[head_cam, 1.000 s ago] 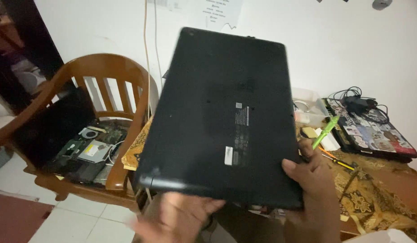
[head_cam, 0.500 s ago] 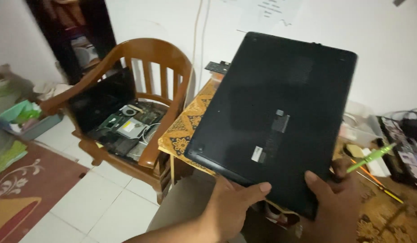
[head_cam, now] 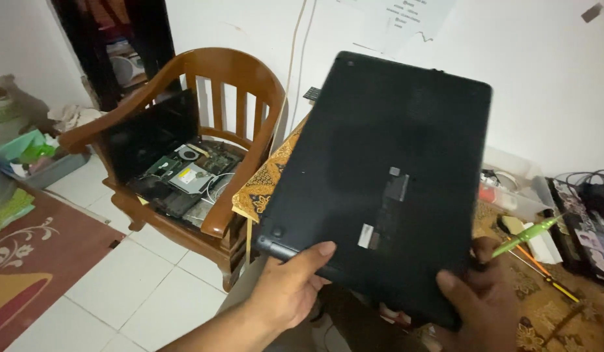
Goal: Removing screws from the bottom of a laptop to disassemble it for repair.
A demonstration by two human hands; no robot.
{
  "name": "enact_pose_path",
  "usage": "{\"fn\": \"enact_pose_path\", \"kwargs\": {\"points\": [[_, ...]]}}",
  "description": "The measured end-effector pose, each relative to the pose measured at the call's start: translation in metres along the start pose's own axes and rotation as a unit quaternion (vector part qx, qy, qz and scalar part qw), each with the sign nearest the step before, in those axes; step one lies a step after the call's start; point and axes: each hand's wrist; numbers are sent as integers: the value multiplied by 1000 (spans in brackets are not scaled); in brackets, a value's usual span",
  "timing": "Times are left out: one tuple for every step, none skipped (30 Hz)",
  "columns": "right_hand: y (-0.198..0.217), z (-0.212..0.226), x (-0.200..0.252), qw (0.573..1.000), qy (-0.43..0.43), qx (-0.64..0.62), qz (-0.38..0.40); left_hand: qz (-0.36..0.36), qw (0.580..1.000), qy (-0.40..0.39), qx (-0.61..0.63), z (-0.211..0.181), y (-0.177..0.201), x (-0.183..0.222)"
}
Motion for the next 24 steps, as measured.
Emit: {"fn": "enact_pose_path", "kwargs": {"points": [[-7,4,4,984,61,-131,104,12,999,-32,26,-1,2,-1],[-14,8,8,936,114,-261,207,24,996,-64,51,-3,4,-3],[-19,14,10,937,113,-261,206,23,996,-61,52,-7,1,-1],[-24,19,12,962,65,-211,160,-9,997,-52,53,-11,-1,1],[-30,25,14,980,17,-163,114,-39,997,-41,53,-17,-4,2],[-32,19,13,980,17,-163,111,-38,997,-39,53,-13,8,-2],[-32,13,12,966,60,-200,152,9,996,-82,26,-7,19,-7],[-32,7,11,947,103,-235,193,58,991,-124,1,-1,30,-11],[-26,4,9,947,106,-234,190,61,991,-121,0,-1,34,-11],[-19,0,7,932,104,-264,225,126,981,-151,6,-1,39,-11],[-12,-5,7,915,99,-295,258,189,966,-178,11,0,44,-10],[-15,5,10,916,100,-294,254,191,966,-174,11,-1,46,-11],[-18,16,12,893,88,-347,274,224,954,-199,7,-4,48,-11],[-22,26,14,866,76,-398,293,257,940,-224,3,-6,50,-12],[-9,10,9,865,79,-398,294,260,939,-224,3,-8,53,-11],[4,-6,3,847,26,-442,294,269,933,-237,-19,-11,56,-11],[18,-22,-3,824,-28,-484,293,278,927,-249,-40,-13,58,-11],[8,-12,6,824,-26,-484,294,280,926,-249,-40,-10,66,-13],[0,-3,16,844,-13,-460,276,222,941,-241,-82,-7,75,-13],[-9,6,27,863,0,-435,259,163,951,-231,-124,-3,84,-14],[-14,8,30,863,-1,-436,256,163,952,-229,-125,0,100,-16],[-18,10,33,883,32,-401,241,164,947,-185,-207,3,115,-17],[-24,13,34,901,64,-365,227,165,933,-141,-287,4,130,-20],[-19,5,33,900,65,-366,226,165,933,-141,-288,-1,125,-13]]}}
Point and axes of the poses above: each hand's wrist, its own x-axis away from the middle knuckle, its own y-axis out of the back of the hand, z = x × y, and after that the axes turned 10 degrees about z, right-handed
